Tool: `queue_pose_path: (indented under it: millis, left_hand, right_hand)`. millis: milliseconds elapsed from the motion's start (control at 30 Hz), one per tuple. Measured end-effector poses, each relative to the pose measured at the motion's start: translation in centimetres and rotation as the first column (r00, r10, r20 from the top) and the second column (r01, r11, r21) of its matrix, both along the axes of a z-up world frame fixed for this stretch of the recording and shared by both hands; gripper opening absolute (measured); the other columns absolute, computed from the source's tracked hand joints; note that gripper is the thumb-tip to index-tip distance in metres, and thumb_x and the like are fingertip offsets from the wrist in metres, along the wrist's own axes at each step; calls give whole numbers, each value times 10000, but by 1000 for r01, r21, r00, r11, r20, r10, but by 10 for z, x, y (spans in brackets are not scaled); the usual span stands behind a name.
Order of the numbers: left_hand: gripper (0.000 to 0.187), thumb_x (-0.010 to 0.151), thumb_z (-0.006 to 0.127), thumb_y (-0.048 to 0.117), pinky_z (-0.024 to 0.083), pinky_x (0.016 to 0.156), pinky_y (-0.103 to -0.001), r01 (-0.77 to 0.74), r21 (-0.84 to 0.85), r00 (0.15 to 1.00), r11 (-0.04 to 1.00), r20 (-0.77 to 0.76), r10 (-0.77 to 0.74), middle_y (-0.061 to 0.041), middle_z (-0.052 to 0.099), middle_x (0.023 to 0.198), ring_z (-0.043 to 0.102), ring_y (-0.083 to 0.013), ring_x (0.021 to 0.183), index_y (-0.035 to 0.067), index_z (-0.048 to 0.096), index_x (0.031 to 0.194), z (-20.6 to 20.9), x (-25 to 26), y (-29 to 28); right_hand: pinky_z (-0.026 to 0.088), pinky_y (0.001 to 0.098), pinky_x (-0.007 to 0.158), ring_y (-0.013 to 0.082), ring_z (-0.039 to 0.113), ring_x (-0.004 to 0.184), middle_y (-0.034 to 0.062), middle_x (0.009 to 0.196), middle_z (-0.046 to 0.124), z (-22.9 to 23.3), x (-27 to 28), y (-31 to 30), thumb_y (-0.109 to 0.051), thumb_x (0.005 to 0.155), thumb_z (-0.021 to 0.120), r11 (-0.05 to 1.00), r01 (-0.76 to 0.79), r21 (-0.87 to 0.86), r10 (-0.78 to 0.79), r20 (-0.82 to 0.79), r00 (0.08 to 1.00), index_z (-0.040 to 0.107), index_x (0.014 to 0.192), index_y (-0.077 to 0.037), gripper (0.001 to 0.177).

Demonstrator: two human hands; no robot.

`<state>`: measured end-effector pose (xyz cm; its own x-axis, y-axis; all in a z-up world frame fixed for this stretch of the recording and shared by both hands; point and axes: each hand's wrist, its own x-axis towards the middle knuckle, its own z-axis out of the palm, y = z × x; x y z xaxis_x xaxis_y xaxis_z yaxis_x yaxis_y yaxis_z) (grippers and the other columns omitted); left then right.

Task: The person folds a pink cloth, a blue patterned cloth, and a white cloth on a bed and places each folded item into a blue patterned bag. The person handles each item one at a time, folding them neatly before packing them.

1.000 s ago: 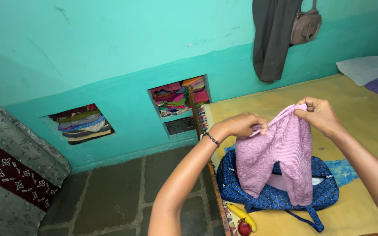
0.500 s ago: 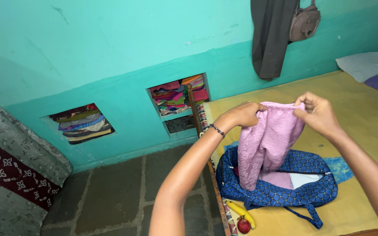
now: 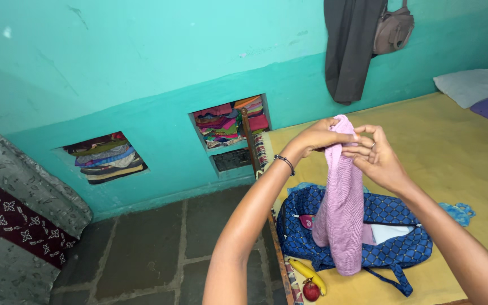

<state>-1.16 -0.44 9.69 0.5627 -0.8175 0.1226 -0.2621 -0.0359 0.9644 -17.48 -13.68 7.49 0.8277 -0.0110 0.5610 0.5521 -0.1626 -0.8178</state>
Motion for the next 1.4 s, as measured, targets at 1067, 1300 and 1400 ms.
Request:
queue_pose_path:
  millis: [1067, 1300, 1400]
  left_hand:
    - [575, 960, 700, 532, 565, 1072, -459, -281, -446, 582, 850, 625, 520, -173, 423, 1505, 637, -381, 1260, 123, 582, 1347, -148, -63, 24]
    - [738, 803, 831, 538, 511, 1063, -475, -236, -283, 717, 930, 595, 363, -238, 677, 1308, 640, -407, 1217, 30, 682, 1317, -144, -58, 9]
    - [648, 771, 809, 606, 582, 881, -411, -273, 145, 856, 951, 488, 171, -210, 771, 1020, 762, -337, 947, 42, 777, 1088, -140, -42, 20]
  right_hand:
    - [586, 456, 765, 347, 754, 792, 199, 854, 770, 94, 30, -21, -639, 626, 828, 277, 394, -877, -543, 195, 817, 776, 1146, -120, 737]
    - [571, 453, 716, 341, 740, 771, 169, 820, 755, 97, 21, -36, -634, 644, 800, 411, 453, -791, -447, 258, 857, 776, 1043, -106, 662]
    - [575, 454, 743, 340, 740, 809, 173, 860, 763, 98, 15, -49, -640, 666, 818, 259, 505, -823, -572, 291, 767, 783, 1073, -124, 658]
